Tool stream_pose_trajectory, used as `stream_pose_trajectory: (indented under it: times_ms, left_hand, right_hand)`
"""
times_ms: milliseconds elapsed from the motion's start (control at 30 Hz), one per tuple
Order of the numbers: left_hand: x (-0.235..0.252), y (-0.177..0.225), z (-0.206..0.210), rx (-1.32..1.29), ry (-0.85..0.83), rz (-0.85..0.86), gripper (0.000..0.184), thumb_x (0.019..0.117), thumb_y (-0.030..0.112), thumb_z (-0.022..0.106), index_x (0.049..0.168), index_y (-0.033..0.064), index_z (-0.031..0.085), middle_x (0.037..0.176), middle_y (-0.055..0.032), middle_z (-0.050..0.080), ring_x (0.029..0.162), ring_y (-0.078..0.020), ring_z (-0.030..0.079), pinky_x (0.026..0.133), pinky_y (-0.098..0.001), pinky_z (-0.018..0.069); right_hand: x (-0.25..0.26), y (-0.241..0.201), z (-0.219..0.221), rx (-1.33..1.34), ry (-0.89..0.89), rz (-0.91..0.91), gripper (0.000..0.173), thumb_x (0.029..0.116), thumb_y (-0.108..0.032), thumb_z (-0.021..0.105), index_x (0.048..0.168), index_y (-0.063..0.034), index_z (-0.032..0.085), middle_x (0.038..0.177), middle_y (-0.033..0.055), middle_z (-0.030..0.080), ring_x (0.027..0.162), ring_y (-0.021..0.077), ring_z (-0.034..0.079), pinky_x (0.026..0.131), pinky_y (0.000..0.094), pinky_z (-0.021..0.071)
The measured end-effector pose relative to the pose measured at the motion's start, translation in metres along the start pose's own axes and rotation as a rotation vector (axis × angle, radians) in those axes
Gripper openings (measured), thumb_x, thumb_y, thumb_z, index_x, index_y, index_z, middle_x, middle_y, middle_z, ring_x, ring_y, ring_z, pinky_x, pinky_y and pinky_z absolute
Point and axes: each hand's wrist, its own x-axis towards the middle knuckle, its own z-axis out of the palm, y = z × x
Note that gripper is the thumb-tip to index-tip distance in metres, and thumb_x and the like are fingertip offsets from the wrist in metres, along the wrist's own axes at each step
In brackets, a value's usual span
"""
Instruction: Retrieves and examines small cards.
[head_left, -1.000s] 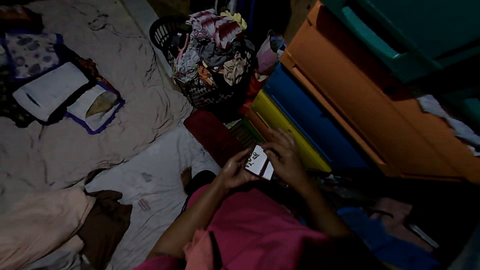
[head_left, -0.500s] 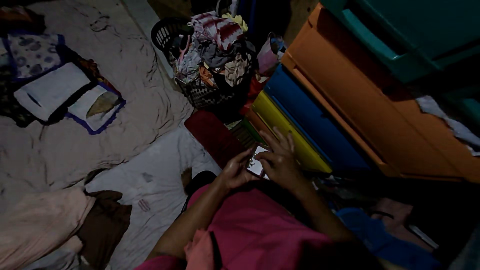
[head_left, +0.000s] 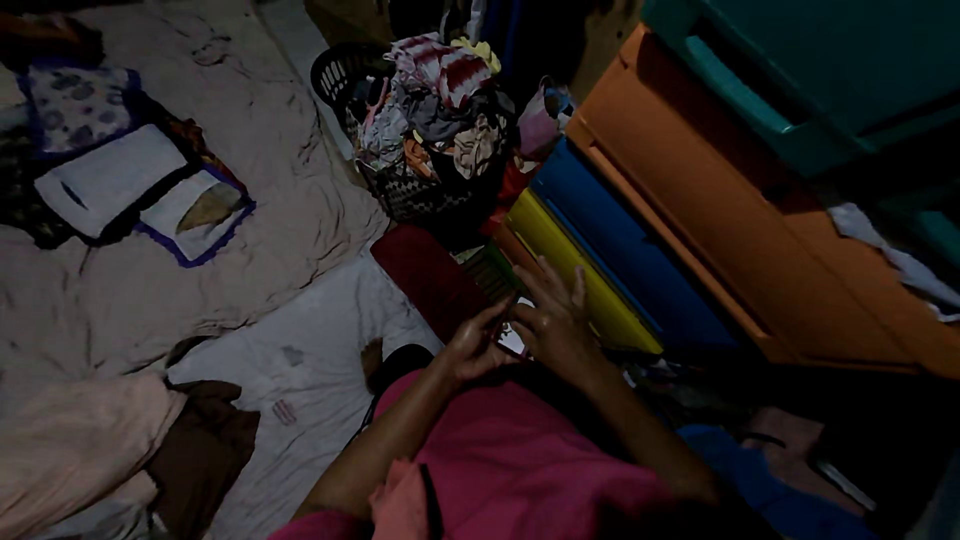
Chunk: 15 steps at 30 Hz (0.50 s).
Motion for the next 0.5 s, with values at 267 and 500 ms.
stream_pose_trajectory:
  times_ms: [267,500]
  left_hand:
    - [0.002,0.001,-0.003,-0.073,-0.076,-0.003,0.047,0.1115,0.036,0.021,0.124,0.0103,0.059,0.11,-0.0114,0.071,0.098,-0.0236,0.072,0.08,-0.0402,0.0617]
    - [0.006,0.002,-0.003,-0.067,-0.137,-0.002,0.048,0.1112,0.036,0.02,0.125,0.0111,0.059,0.113,-0.0118,0.071,0.101,-0.0242,0.071,0.083,-0.0405,0.0612]
  right_hand:
    - [0.005,0.033,-0.017,0.537,-0.076,0.157,0.022,0.097,-0.022,0.062,0.096,-0.0036,0.074,0.153,0.0129,0.05,0.153,0.0353,0.028,0.123,0.059,0.0185]
    - [0.004,0.042,-0.029,1.049,-0.051,0.203,0.023,0.0959,-0.021,0.06,0.088,-0.0021,0.07,0.146,0.0101,0.057,0.139,0.0127,0.049,0.107,0.0265,0.0473]
